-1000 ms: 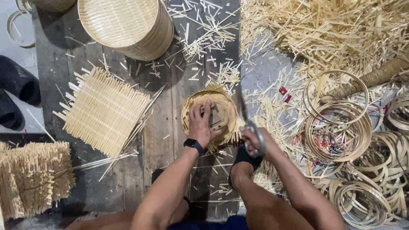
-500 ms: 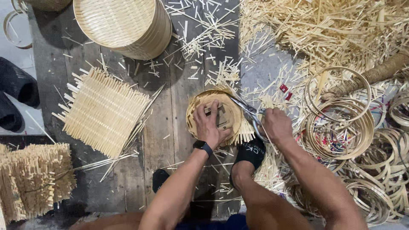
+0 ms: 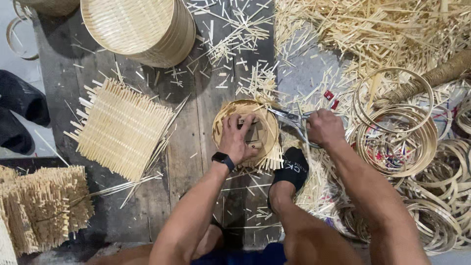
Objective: The person repeatedly places a circular bamboo frame onto a flat woven bamboo mat, then uses shears to trim the excess mat material flush with the frame. The person flips the piece to check the cut and stacks the finished circles.
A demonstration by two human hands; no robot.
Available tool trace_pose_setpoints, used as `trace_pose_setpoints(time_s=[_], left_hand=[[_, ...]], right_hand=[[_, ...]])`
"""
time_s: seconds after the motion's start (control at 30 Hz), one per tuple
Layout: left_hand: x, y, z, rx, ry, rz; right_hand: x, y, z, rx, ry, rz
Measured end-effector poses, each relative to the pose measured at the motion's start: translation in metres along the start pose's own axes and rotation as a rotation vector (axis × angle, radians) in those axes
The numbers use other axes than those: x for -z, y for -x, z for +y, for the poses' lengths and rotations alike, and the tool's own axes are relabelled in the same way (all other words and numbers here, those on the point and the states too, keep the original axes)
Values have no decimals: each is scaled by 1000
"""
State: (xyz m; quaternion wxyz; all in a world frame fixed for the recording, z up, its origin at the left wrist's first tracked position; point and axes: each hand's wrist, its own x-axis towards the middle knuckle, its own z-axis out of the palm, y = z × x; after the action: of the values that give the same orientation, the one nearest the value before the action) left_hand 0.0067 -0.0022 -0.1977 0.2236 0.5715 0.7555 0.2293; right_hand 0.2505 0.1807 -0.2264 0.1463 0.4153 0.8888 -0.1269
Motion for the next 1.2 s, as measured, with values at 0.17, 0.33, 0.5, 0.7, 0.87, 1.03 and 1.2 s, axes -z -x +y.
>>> trace_pose_setpoints(time_s=[0.17,0.33,0.5,0.7,0.87,1.03,1.2], left_hand=[[10,-7,-3,-62,-8,-149],[5,-3,7,26,-141,-160],[-15,5,16,208,-72,28],[-11,9,4,170,-130,-93],[-7,7,9,174,-151,-106],[1,7,11,-29,-128,-226],[-2,10,11,72,-128,-217]], right_hand=[[-6,-8,-18,25,81,65],[-6,-4,-10,-55,-32,-81],[-6,-7,-1,-46,23,-49],[-4,-2,-13,49,3,180],[11,19,-10,-27,70,32],[0,10,-33,-116,90,-131],[-3,3,-20,-112,-53,-186]])
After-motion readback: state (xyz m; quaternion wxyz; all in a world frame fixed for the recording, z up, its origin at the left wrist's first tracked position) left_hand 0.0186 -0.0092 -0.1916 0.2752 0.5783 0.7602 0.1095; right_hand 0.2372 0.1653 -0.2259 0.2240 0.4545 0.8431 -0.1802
